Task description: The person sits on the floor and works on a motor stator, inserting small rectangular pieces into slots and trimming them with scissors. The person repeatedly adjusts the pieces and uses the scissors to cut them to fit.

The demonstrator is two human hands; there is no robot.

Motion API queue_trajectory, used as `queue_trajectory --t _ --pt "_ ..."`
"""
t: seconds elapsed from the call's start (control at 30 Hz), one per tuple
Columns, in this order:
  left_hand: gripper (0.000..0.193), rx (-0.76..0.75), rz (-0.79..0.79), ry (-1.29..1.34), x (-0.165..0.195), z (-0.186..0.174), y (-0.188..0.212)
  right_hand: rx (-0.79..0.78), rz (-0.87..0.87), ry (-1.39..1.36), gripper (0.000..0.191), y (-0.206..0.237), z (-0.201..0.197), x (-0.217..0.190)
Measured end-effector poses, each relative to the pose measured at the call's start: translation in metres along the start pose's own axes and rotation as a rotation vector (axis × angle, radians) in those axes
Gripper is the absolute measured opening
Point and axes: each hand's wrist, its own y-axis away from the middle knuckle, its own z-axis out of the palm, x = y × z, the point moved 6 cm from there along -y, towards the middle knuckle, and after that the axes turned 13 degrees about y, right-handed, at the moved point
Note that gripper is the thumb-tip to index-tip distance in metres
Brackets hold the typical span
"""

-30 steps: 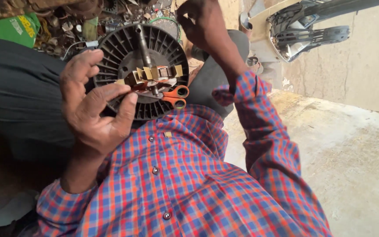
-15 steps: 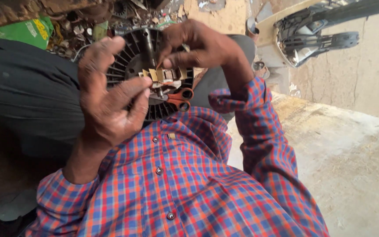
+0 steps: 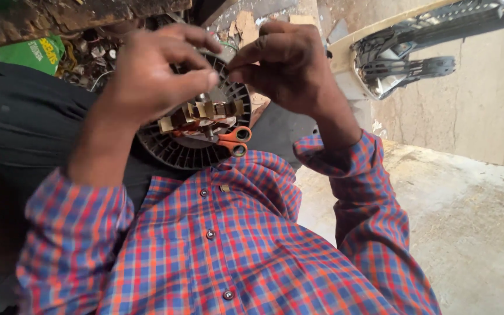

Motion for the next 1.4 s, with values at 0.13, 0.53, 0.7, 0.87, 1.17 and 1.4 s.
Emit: queue_trajectory --t 0.13,0.53,0.7,0.87,1.17,1.4 --pt "0.017 0.155 0.301 -0.237 0.050 0.027 0.052 0.014 -0.082 -0.241 0.014 -0.002 0.012 -0.002" --pt "0.021 0.064 0.373 -0.344 0.020 0.015 -0.001 -0.057 0.108 0.338 0.006 -0.004 0.007 0.031" --pt "0.018 -0.306 -0.002 -0.426 -0.012 0.013 -0.033 -0.499 -0.103 0.573 0.027 0.021 0.037 -0.054" --pt "0.016 0.072 0.352 -0.253 0.013 0.024 0.060 -0.221 -0.359 0.181 0.017 0.015 0.019 -0.100" --pt "0.021 0.260 0.436 -0.223 0.000 0.012 0.034 0.072 0.010 0.217 0.026 -0.009 0.032 0.050" --pt "0.013 -0.066 0.008 -0.259 0.011 0.000 -0.023 -0.575 -0.139 0.481 0.022 0.027 0.040 -0.081"
